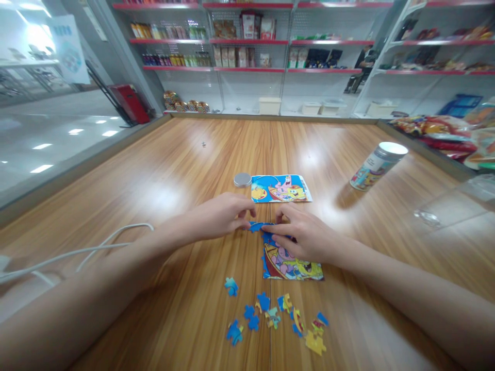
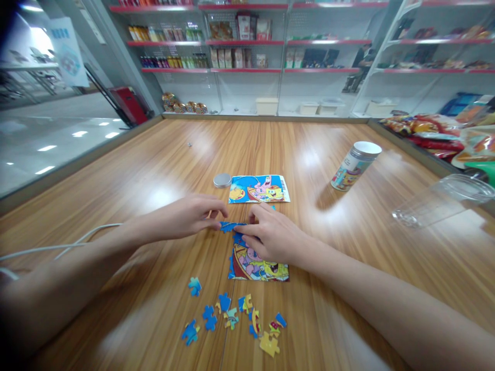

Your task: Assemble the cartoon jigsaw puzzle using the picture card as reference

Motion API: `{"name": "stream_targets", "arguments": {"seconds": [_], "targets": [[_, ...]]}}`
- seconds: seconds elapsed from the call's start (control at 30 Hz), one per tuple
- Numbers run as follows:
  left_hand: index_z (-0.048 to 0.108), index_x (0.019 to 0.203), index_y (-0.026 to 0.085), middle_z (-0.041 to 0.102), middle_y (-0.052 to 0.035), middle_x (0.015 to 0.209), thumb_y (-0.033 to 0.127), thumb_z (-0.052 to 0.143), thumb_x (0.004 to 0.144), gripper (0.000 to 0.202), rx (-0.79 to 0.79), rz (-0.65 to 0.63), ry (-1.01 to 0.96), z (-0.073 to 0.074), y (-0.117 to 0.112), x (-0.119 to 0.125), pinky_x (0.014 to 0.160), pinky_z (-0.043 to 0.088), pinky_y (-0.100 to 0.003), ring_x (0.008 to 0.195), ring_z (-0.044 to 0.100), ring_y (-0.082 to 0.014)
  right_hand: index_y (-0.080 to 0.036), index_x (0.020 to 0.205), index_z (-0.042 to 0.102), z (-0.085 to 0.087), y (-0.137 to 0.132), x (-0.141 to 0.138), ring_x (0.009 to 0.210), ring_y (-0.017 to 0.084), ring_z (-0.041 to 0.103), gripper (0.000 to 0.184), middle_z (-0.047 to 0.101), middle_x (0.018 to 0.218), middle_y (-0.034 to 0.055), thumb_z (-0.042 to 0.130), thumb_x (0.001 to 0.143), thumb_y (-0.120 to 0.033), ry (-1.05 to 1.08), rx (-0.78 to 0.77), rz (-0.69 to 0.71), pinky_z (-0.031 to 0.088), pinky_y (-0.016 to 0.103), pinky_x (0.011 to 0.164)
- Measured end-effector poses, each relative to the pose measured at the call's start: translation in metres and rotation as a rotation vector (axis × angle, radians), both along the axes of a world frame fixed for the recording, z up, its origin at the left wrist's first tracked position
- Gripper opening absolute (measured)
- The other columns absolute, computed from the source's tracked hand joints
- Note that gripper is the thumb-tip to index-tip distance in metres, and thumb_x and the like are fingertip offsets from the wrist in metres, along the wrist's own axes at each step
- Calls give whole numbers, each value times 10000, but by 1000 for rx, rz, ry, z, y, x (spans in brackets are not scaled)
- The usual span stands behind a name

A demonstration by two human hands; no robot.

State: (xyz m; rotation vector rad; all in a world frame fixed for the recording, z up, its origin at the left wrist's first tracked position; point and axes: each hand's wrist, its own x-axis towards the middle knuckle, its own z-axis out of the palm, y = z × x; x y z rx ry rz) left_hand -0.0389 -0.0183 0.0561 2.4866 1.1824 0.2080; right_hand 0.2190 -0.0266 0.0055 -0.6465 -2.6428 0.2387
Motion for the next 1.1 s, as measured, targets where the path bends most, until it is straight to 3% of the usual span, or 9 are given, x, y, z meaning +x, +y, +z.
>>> {"name": "stream_targets", "arguments": {"seconds": [0.1,0.3,0.5,0.67,0.9,1.1], "targets": [[674,880,167,677,-30,825,311,638,921,154,112,66,-128,-1,2,-1,681,409,-254,750,587,-141,-207,1222,728,0,0,-1,921,220,522,303,578,993,109,548,980,-239,-6,-6,-4,482,371,793],[628,752,168,642,-1,677,395,695,869,264,9,164,87,-23,8,-1,561,303,-245,607,535,-126,-201,1211,730,0,1,-2,925,221,523,289,574,975,104,558,983,-243,-15,3,9,480,376,803],[642,817,188,651,-3,744,511,677,868,329,61,249,116,-6,16,-17,576,289,-258,634,537,-135,-171,1197,709,-2,4,2,911,215,528,271,575,994,109,543,986,-208,110,79,-6,475,371,784],[607,906,200,649,8,801,499,853,667,455,-119,140,274,-1,14,-24,565,295,-247,690,555,-157,-147,1053,722,-2,7,5,864,202,527,197,577,916,90,548,965,-179,200,94,-45,453,349,750],[660,828,195,669,12,778,296,794,748,186,-198,80,326,2,10,-20,568,314,-246,681,576,-151,-144,952,718,-4,6,5,811,190,520,193,583,873,81,535,971,-203,118,96,-31,422,342,717],[675,795,185,669,-2,805,283,801,756,164,-140,-12,325,7,5,-14,617,368,-249,743,599,-165,-141,969,721,-3,6,4,834,192,537,205,601,893,89,528,979,-209,111,83,-31,430,345,739]]}}
